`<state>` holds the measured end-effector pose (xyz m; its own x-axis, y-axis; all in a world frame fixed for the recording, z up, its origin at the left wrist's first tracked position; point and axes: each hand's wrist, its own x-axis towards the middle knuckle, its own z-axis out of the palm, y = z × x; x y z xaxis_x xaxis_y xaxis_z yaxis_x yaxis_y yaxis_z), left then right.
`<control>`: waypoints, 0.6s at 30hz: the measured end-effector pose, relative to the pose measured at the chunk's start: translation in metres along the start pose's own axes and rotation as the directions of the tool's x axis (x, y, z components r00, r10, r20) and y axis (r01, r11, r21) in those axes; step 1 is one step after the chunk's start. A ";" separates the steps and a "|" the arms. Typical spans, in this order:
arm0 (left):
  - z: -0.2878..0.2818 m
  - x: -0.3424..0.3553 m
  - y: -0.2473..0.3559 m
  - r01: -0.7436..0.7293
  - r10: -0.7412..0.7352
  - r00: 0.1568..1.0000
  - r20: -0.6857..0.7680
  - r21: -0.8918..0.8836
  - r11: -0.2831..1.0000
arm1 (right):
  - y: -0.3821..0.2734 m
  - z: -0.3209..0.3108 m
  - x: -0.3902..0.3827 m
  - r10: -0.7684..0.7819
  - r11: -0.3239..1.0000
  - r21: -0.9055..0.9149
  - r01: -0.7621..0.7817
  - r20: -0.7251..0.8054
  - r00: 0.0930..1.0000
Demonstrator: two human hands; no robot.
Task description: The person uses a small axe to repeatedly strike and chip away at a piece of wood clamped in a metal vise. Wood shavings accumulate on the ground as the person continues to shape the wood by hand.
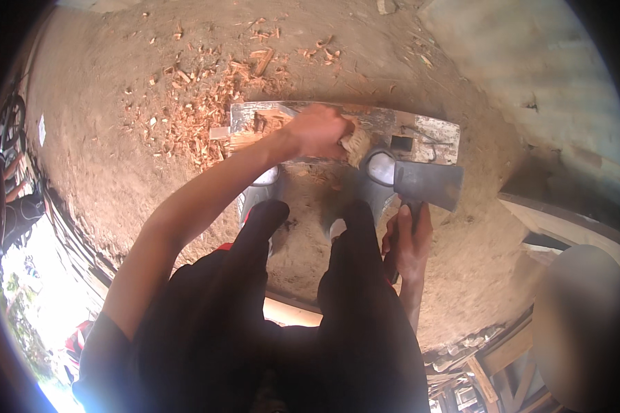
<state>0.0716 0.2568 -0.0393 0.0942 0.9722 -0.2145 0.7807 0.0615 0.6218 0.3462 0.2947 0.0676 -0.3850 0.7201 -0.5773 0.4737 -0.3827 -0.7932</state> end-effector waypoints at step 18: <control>0.028 0.009 0.011 -0.165 0.156 0.984 -0.082 -0.133 0.977 | 0.004 0.001 -0.003 0.021 0.984 -0.176 -0.009 0.070 0.997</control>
<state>0.0980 0.2599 -0.0553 0.1636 0.9851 -0.0528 0.6649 -0.0706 0.7436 0.3488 0.2903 0.0658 -0.4293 0.6695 -0.6062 0.6091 -0.2810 -0.7417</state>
